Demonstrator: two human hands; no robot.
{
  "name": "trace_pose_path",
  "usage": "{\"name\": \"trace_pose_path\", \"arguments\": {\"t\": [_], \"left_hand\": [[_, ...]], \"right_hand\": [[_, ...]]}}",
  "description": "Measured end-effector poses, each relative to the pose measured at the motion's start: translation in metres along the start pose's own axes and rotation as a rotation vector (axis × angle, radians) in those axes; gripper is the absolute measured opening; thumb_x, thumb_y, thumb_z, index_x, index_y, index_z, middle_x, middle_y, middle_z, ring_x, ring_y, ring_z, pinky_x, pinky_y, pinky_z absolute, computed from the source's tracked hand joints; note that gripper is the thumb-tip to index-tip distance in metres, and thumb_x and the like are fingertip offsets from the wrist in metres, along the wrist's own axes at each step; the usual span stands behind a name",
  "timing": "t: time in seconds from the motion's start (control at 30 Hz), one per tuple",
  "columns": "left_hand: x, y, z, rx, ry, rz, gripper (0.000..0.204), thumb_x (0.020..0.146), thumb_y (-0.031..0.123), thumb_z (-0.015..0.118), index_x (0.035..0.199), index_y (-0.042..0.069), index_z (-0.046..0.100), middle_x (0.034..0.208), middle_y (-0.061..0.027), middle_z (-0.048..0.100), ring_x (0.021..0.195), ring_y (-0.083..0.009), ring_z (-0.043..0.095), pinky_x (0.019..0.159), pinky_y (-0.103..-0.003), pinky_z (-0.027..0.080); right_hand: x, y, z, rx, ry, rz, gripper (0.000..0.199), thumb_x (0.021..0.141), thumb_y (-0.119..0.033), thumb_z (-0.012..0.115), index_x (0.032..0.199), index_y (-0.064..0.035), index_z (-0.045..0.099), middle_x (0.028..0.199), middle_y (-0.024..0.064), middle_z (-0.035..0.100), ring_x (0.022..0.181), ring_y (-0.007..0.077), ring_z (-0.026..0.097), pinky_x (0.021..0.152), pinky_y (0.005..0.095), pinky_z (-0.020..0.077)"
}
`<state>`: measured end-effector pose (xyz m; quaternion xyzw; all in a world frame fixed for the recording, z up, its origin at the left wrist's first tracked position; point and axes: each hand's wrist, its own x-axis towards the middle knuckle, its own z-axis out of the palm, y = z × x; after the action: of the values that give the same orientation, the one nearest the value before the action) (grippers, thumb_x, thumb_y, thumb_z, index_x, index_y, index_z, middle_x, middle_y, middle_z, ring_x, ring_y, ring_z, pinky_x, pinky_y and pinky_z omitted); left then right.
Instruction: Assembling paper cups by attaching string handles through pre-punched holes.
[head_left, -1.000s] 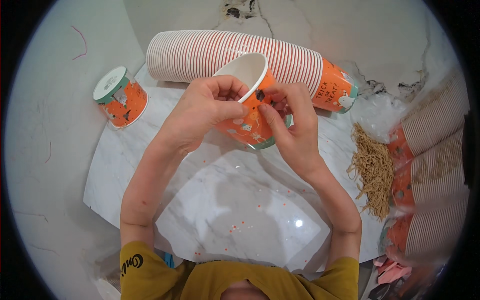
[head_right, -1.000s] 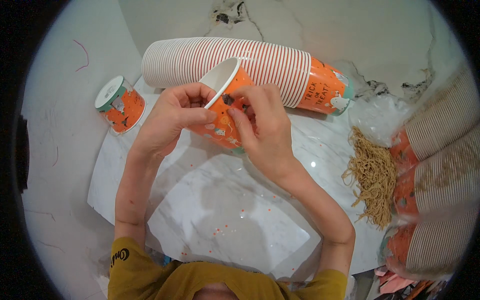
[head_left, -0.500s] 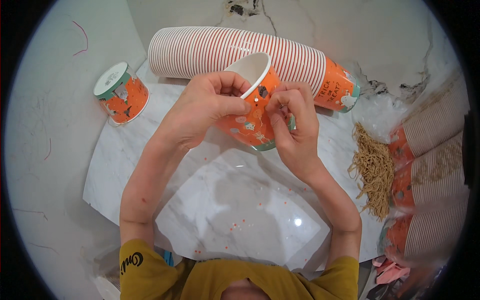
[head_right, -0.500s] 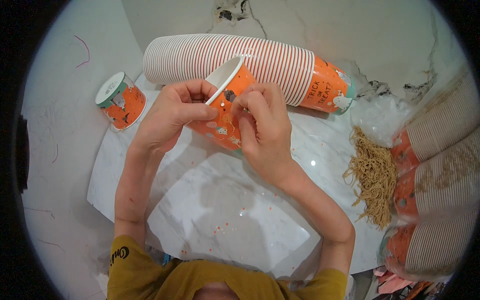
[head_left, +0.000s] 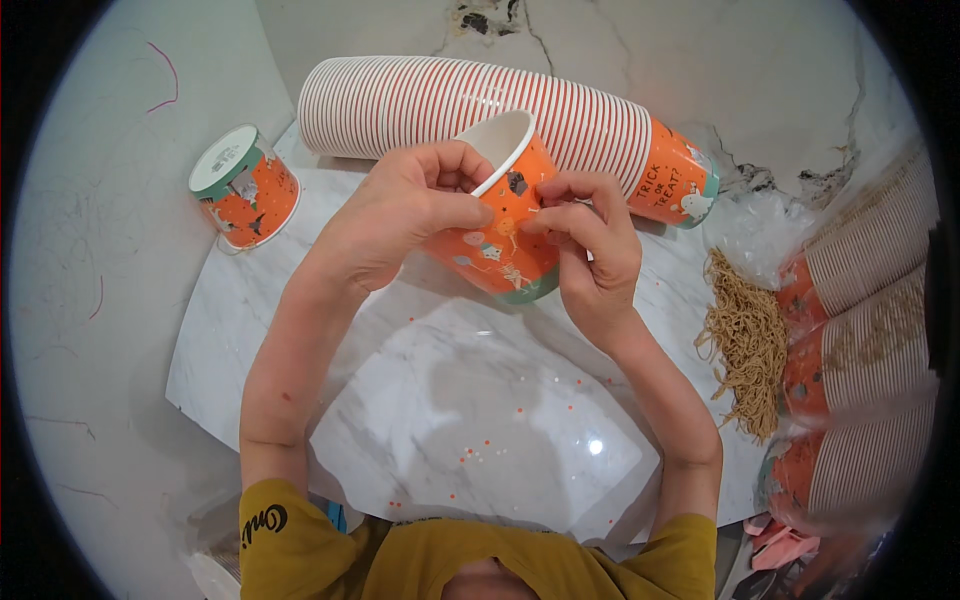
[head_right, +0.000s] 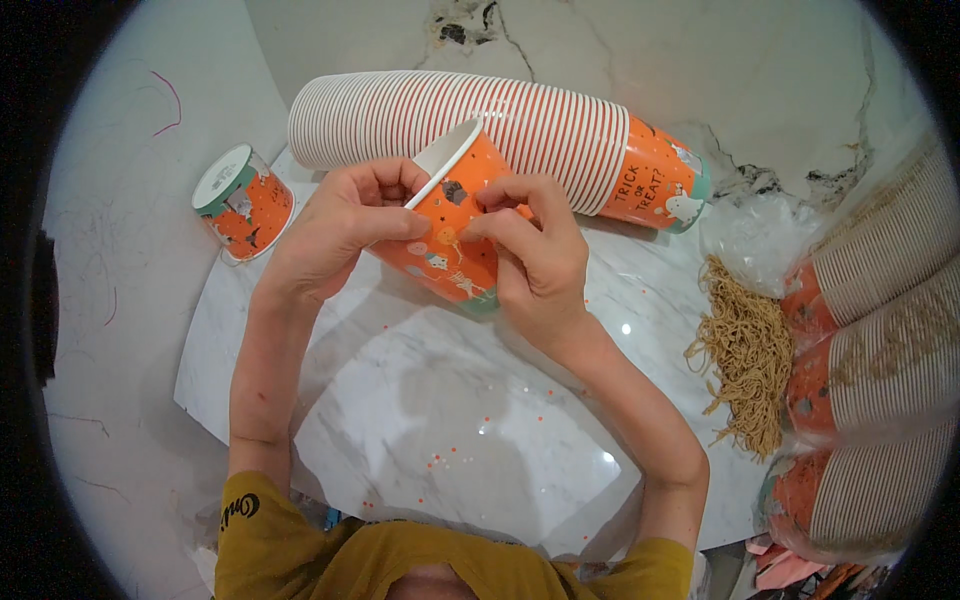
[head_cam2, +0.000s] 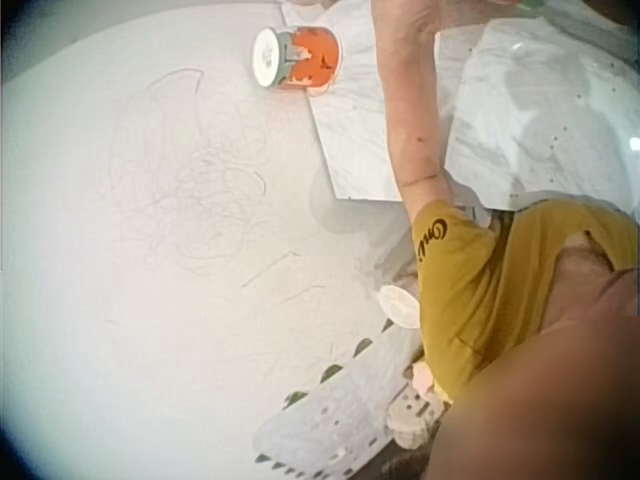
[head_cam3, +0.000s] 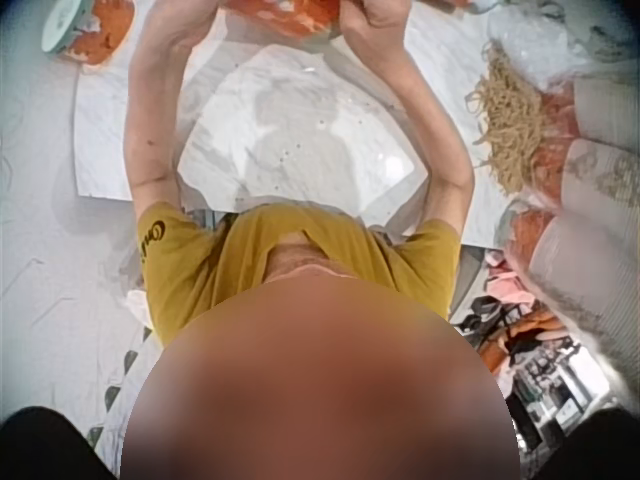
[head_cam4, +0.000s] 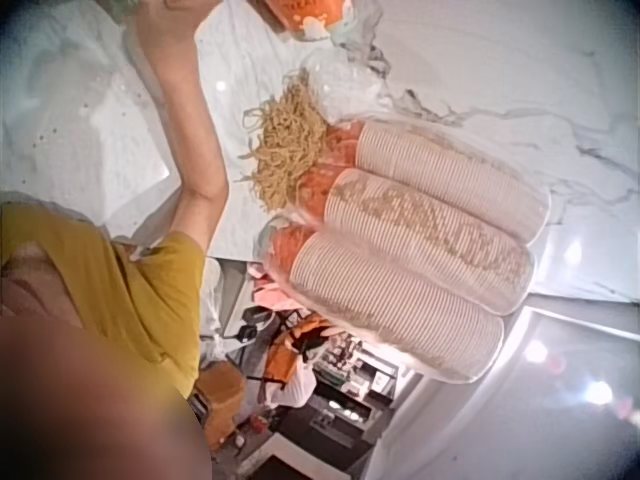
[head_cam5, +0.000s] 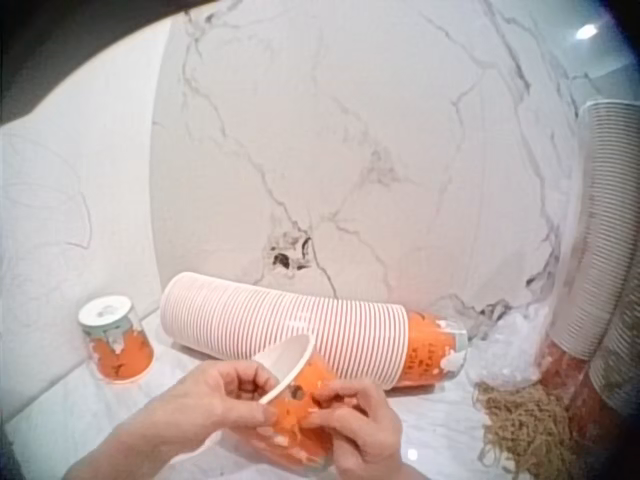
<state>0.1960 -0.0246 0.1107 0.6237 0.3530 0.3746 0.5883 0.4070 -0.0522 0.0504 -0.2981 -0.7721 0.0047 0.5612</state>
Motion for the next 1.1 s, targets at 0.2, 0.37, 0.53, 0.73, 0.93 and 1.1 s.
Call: {"name": "trace_pose_path", "arguments": {"t": [0.2, 0.37, 0.53, 0.73, 0.93, 1.1], "left_hand": [[0.000, 0.005, -0.001, 0.055, -0.032, 0.054, 0.029, 0.081, -0.001, 0.064, 0.110, -0.001, 0.065, 0.097, -0.0014, 0.066, 0.083, -0.0070, 0.064, 0.077, -0.023, 0.054], [-0.001, -0.001, -0.002, 0.219, -0.059, 0.116, 0.032, 0.081, -0.003, 0.062, 0.113, -0.002, 0.066, 0.099, -0.0013, 0.066, 0.084, -0.0061, 0.060, 0.078, -0.022, 0.051], [0.002, -0.007, 0.001, 0.356, -0.064, 0.119, 0.031, 0.081, -0.004, 0.059, 0.110, 0.000, 0.068, 0.099, 0.0003, 0.065, 0.088, -0.0077, 0.057, 0.083, -0.025, 0.047], [0.000, -0.012, 0.000, 0.531, -0.167, 0.228, 0.038, 0.078, -0.003, 0.058, 0.113, 0.002, 0.069, 0.099, -0.0032, 0.065, 0.089, -0.0148, 0.059, 0.086, -0.029, 0.047], [0.004, -0.014, -0.005, 0.702, -0.294, 0.254, 0.042, 0.080, -0.004, 0.054, 0.119, 0.002, 0.068, 0.099, -0.0073, 0.065, 0.089, -0.0190, 0.060, 0.087, -0.030, 0.048], [0.009, -0.027, -0.002, 0.669, -0.249, 0.402, 0.030, 0.080, 0.004, 0.054, 0.105, 0.002, 0.070, 0.088, -0.0121, 0.063, 0.079, -0.0290, 0.059, 0.073, -0.037, 0.048]], "right_hand": [[0.002, 0.000, 0.006, 0.189, 0.019, 0.247, 0.031, 0.079, 0.020, 0.048, 0.098, 0.0018, 0.064, 0.104, 0.0103, 0.057, 0.083, 0.0183, 0.062, 0.071, 0.0286, 0.0546], [-0.001, 0.008, 0.008, 0.171, -0.004, 0.238, 0.028, 0.081, 0.018, 0.050, 0.099, 0.0013, 0.062, 0.103, 0.0103, 0.057, 0.079, 0.0179, 0.062, 0.068, 0.0289, 0.0528], [-0.007, 0.015, 0.009, 0.106, -0.051, 0.275, 0.020, 0.077, 0.015, 0.054, 0.091, 0.0017, 0.062, 0.098, 0.0099, 0.057, 0.079, 0.0190, 0.062, 0.065, 0.0305, 0.0509], [-0.010, 0.014, 0.004, -0.165, -0.171, 0.106, 0.019, 0.069, 0.009, 0.060, 0.085, -0.0009, 0.062, 0.096, 0.0099, 0.056, 0.085, 0.0250, 0.060, 0.063, 0.0360, 0.0503], [-0.005, -0.001, -0.004, -0.590, -0.574, 0.131, 0.014, 0.074, -0.001, 0.063, 0.088, -0.0020, 0.064, 0.089, 0.0120, 0.062, 0.082, 0.0284, 0.064, 0.063, 0.0416, 0.0517], [-0.017, -0.004, -0.003, -0.670, -1.009, 0.322, 0.013, 0.081, -0.010, 0.061, 0.091, -0.0030, 0.064, 0.078, 0.0147, 0.064, 0.079, 0.0306, 0.066, 0.062, 0.0439, 0.0512]]}}
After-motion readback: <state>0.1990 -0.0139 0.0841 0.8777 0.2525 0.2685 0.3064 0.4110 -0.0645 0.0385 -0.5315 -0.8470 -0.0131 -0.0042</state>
